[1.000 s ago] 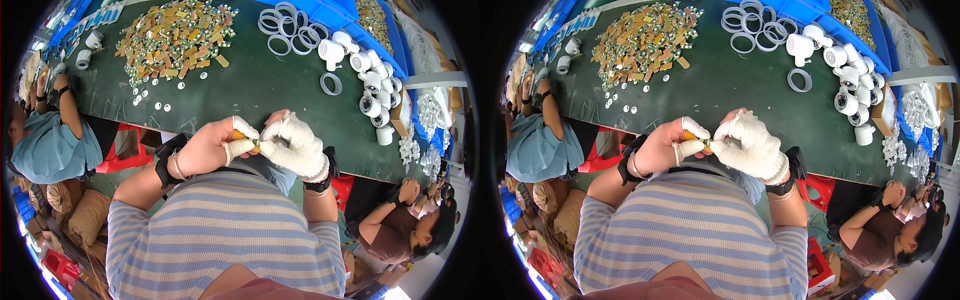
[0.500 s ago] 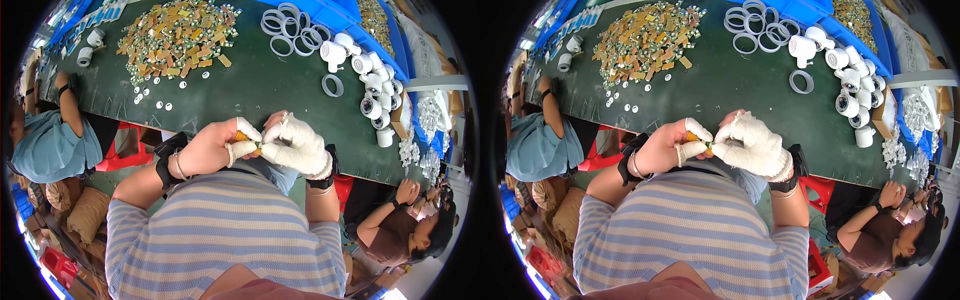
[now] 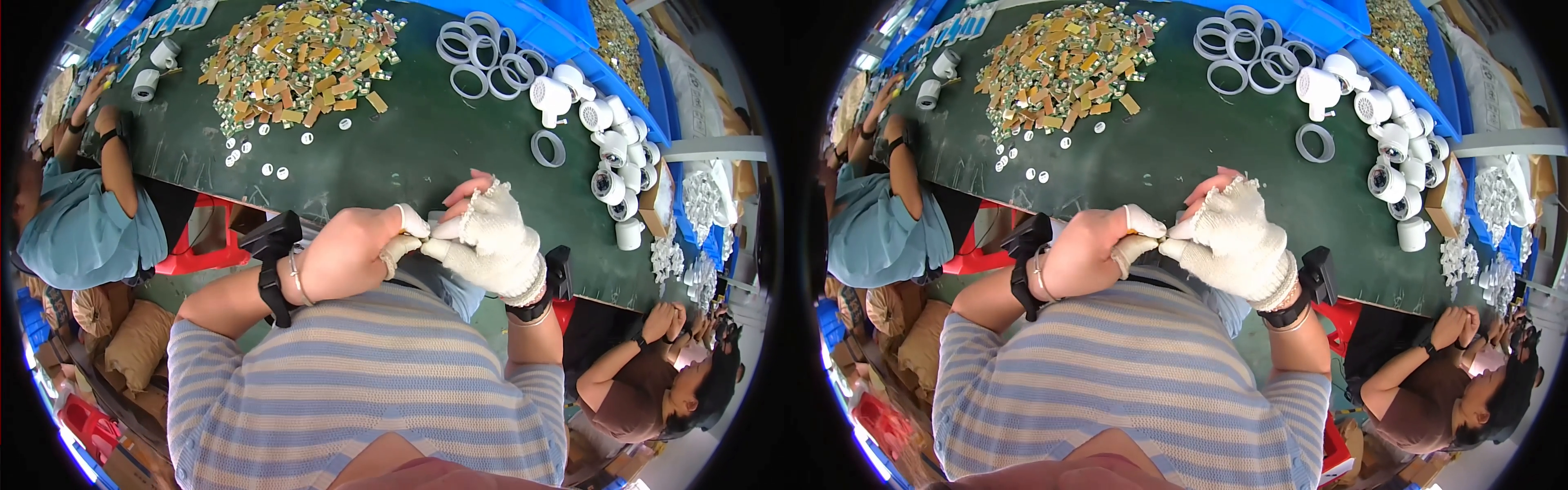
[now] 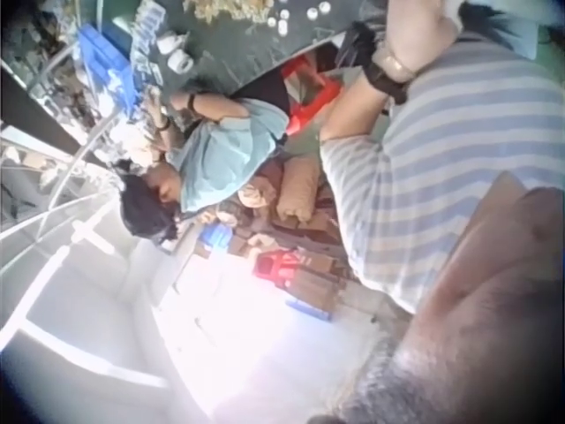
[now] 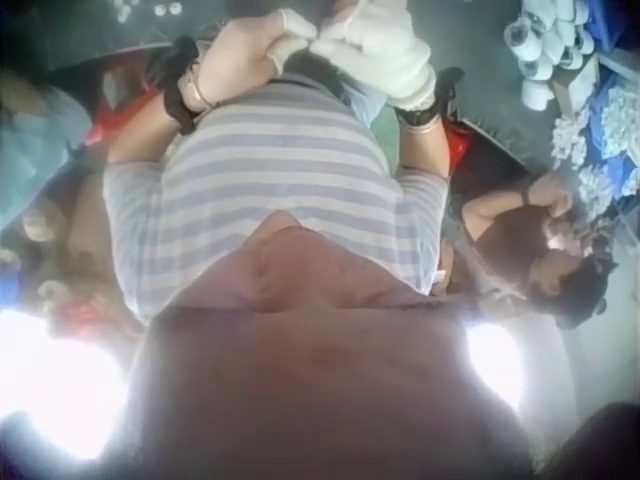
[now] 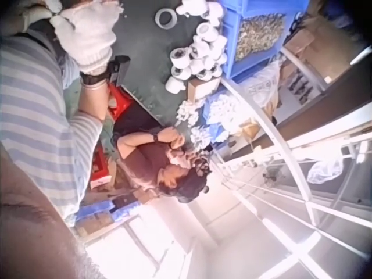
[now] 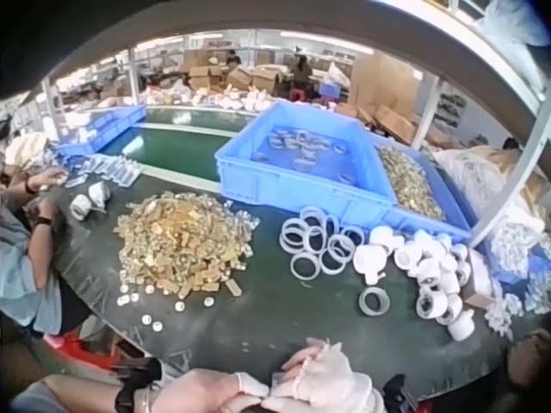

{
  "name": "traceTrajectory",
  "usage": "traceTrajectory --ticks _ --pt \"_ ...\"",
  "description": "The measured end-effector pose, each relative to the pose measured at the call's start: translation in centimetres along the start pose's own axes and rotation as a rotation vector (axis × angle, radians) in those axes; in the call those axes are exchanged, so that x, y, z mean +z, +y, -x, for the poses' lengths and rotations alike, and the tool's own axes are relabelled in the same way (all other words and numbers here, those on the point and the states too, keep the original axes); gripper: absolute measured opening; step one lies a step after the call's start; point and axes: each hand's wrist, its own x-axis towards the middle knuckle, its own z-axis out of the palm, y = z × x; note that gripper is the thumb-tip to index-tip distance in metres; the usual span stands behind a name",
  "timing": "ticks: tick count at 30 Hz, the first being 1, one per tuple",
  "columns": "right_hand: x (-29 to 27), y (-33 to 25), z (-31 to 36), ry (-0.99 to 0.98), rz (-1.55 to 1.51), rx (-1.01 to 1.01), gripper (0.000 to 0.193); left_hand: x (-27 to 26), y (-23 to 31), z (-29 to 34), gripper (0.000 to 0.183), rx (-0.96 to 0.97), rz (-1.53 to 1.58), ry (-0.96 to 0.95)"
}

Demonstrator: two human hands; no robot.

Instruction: The person assembles camera components by hand, picking up a circuit board and a housing, inserting the board into the housing, and then pressing a plastic ring onto the assembly.

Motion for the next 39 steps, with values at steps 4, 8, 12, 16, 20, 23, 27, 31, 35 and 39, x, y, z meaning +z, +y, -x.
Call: traceTrajectory --ticks 4,8,12,16,20,23,27,31,35,39 --pt "0.5 -0.3 0.0 -0.029 0.022 0.025 0.021 0.8 -1.3 0.2 0.021 -0.006 0.045 -0.015" --pt "0.5 -0.3 -0.2 -0.077 -0.107 0.168 0.019 0.4 -1.9 0.1 0.018 -0.124 0.340 -0.014" --pt "1.1 -0.3 -0.6 -0.016 -0.167 0.119 0.014 0.4 -1.0 0.4 0.016 -0.178 0.340 0.024" --pt "1.7 -0.5 -1.0 -0.009 0.052 0.069 0.011 1.3 -1.4 0.6 0.016 -0.057 0.028 0.131" --pt "1.4 -1.4 -1.6 0.004 0.162 0.067 0.018 -0.4 -2.8 0.6 0.019 -0.218 0.384 0.064" --pt "0.2 -1.7 -1.6 0.128 0.022 0.102 0.035 -6.5 0.6 2.0 0.023 -0.260 0.071 0.258" --pt "-1.3 0.4 2.7 0.208 -0.017 0.305 0.033 -16.3 -1.2 5.2 0.013 -0.306 -0.131 0.613" --pt "-5.2 3.7 5.6 0.617 0.560 0.674 0.029 -27.0 -10.1 8.1 0.035 -0.343 -0.549 0.643" --pt "-11.3 9.1 8.6 0.526 1.098 0.985 0.036 -22.6 -8.6 3.1 0.059 -0.249 -0.632 0.715" --pt "-10.7 12.7 13.2 0.521 1.354 0.488 0.032 -11.8 -4.6 -1.2 0.063 -0.235 -0.373 0.473"
